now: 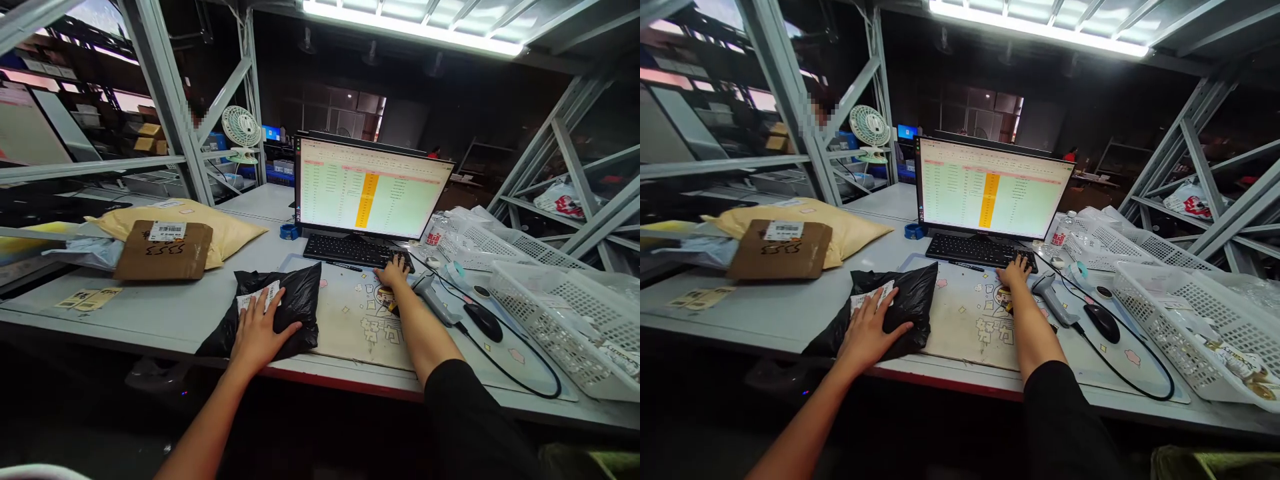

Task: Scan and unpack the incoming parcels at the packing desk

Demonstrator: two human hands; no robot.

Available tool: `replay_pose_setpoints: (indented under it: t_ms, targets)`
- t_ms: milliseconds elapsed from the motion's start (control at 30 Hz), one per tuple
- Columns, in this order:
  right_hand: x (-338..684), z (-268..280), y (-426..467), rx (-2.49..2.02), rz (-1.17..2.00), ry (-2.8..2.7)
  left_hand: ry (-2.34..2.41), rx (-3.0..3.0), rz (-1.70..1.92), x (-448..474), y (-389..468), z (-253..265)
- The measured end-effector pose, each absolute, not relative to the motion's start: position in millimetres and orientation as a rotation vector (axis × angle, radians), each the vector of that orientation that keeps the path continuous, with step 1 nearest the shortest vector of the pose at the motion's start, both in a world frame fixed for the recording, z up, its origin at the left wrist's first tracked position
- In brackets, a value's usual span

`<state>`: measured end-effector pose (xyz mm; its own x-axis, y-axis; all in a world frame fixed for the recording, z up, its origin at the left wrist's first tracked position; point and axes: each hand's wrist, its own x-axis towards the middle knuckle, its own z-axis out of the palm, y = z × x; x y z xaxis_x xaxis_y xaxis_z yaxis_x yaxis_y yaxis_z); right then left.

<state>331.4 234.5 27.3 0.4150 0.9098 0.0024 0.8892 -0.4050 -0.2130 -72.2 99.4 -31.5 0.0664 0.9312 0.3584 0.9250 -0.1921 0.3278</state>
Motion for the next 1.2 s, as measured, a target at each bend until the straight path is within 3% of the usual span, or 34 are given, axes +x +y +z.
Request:
replay_pose_setpoints:
  t_ms: [133, 233, 367, 567, 800, 1000, 1200]
  targets:
    - [327, 48, 206, -2.335, 0.172, -1.694, 1.863, 2.392, 0.910, -77, 92, -28]
    - [327, 48, 154, -2.169, 0.229, -1.862, 1.621, 2.613, 0.729, -90, 80, -28]
    - [350, 6, 70, -2.006, 0.186, -2.074, 1.483, 2.767, 0.393, -113, 70, -27]
    - [388, -36, 21, -1.996, 0.015, -1.894, 1.249, 2.894, 0.239, -134, 81, -17]
    - [365, -8, 15, -1.761, 0.014, -1.734, 1.258, 2.893, 0.672, -134, 47, -25]
    - [297, 60, -35, -1.261, 0.065, -1.856, 1.956, 2.152, 1.405, -77, 45, 55]
    - [215, 102, -81, -1.099, -0.029, -2.307, 1.579, 2.018, 1.335, 5, 69, 101]
